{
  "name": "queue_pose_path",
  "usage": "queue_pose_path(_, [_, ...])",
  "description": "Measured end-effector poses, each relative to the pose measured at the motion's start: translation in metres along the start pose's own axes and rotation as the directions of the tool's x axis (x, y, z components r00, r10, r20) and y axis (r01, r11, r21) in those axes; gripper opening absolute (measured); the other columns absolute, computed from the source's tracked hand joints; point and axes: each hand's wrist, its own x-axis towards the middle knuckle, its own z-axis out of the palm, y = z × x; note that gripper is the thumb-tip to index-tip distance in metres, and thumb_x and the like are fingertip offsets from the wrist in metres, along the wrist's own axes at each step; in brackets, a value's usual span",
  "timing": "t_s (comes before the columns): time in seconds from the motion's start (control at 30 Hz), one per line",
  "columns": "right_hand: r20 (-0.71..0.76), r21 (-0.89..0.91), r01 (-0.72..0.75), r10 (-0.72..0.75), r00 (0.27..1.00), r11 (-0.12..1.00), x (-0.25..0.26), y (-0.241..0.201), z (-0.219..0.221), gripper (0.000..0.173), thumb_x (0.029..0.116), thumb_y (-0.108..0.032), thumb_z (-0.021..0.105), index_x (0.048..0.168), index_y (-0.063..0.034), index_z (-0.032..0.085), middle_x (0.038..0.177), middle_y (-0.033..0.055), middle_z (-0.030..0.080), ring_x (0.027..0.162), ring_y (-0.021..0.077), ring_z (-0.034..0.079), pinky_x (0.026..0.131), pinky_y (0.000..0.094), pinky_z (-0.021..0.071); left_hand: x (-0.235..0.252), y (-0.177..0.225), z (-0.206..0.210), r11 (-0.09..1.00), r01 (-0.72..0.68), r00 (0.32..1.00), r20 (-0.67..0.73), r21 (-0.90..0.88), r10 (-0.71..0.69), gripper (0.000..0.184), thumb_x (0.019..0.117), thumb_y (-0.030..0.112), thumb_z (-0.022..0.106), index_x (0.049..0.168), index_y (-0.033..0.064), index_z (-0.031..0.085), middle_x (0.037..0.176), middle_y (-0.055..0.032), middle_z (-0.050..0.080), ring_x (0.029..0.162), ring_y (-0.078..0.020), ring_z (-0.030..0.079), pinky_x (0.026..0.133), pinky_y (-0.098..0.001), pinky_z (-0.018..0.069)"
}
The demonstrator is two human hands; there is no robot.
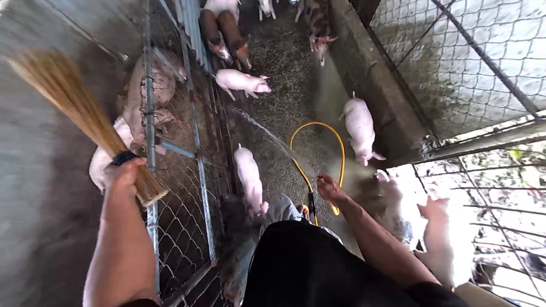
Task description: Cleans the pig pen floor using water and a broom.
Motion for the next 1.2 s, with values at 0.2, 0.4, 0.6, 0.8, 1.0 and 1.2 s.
queue_pose_path(0.2, [-0.059,-0.014,-0.025,0.024,0.998,1.0,0.021,-0.007,0.003,0.029,0.1107,-0.02,0.039,0.133,-0.0033,0.047,0.072,-0.0001,0.042,0.052,0.0104,0.041,0.05,0.0296,0.0409,0.011,-0.022,0.028,0.999,0.026,0.999,0.017,0.036,-0.026,0.071,0.0781,0.013,0.085,0.14,-0.0032,0.053,0.139,-0.0279,0.056,0.128,-0.0414,0.054,0.104,-0.0646,0.0436])
queue_pose_path(0.4, [-0.105,-0.009,-0.048,0.047,0.993,0.999,0.047,-0.019,0.012,0.027,0.112,-0.022,0.037,0.13,-0.0053,0.047,0.071,-0.0001,0.041,0.05,0.011,0.039,0.048,0.0295,0.0396,0.006,-0.019,0.034,1.0,0.0,0.999,0.036,-0.023,0.001,0.064,0.0808,0.012,0.081,0.139,0.0035,0.056,0.136,-0.0218,0.06,0.125,-0.0367,0.057,0.102,-0.0621,0.0458])
queue_pose_path(0.6, [-0.115,0.022,-0.022,0.025,0.993,1.0,0.058,-0.038,0.022,0.024,0.1114,-0.022,0.038,0.127,-0.0076,0.048,0.07,-0.0012,0.04,0.05,0.0101,0.039,0.046,0.0283,0.0386,0.017,-0.03,0.043,0.999,0.014,1.0,-0.016,-0.029,-0.014,0.062,0.0788,0.021,0.082,0.133,0.003,0.058,0.13,-0.0222,0.063,0.121,-0.0367,0.06,0.097,-0.0633,0.0473])
queue_pose_path(0.8, [-0.082,0.017,-0.025,0.026,0.996,1.0,0.059,-0.038,0.025,0.022,0.1111,-0.02,0.037,0.127,-0.0071,0.046,0.068,-0.0019,0.039,0.048,0.0094,0.038,0.045,0.0272,0.0385,0.016,-0.028,0.042,0.997,-0.004,1.0,-0.002,-0.074,0.004,0.047,0.0809,0.018,0.079,0.124,0.0044,0.065,0.124,-0.0192,0.066,0.116,-0.033,0.061,0.095,-0.0608,0.0478])
queue_pose_path(1.0, [-0.096,0.026,0.01,-0.007,0.995,1.0,0.061,-0.047,0.036,0.023,0.111,-0.021,0.037,0.126,-0.0073,0.047,0.066,-0.0026,0.039,0.048,0.009,0.039,0.045,0.0271,0.0392,0.018,-0.03,0.047,0.999,-0.002,0.999,-0.043,0.053,0.005,0.065,0.0801,0.023,0.081,0.136,0.0009,0.057,0.13,-0.0259,0.063,0.124,-0.0413,0.058,0.101,-0.0664,0.0444])
queue_pose_path(1.2, [-0.104,0.046,0.027,-0.022,0.994,0.999,0.054,-0.052,0.045,0.022,0.1115,-0.021,0.039,0.126,-0.0068,0.048,0.067,-0.0028,0.039,0.048,0.0086,0.038,0.045,0.0262,0.0383,0.022,-0.035,0.044,0.999,-0.021,1.0,-0.021,-0.045,0.02,0.06,0.0776,0.024,0.081,0.131,0.005,0.061,0.127,-0.0213,0.065,0.118,-0.0369,0.061,0.095,-0.0641,0.0473])
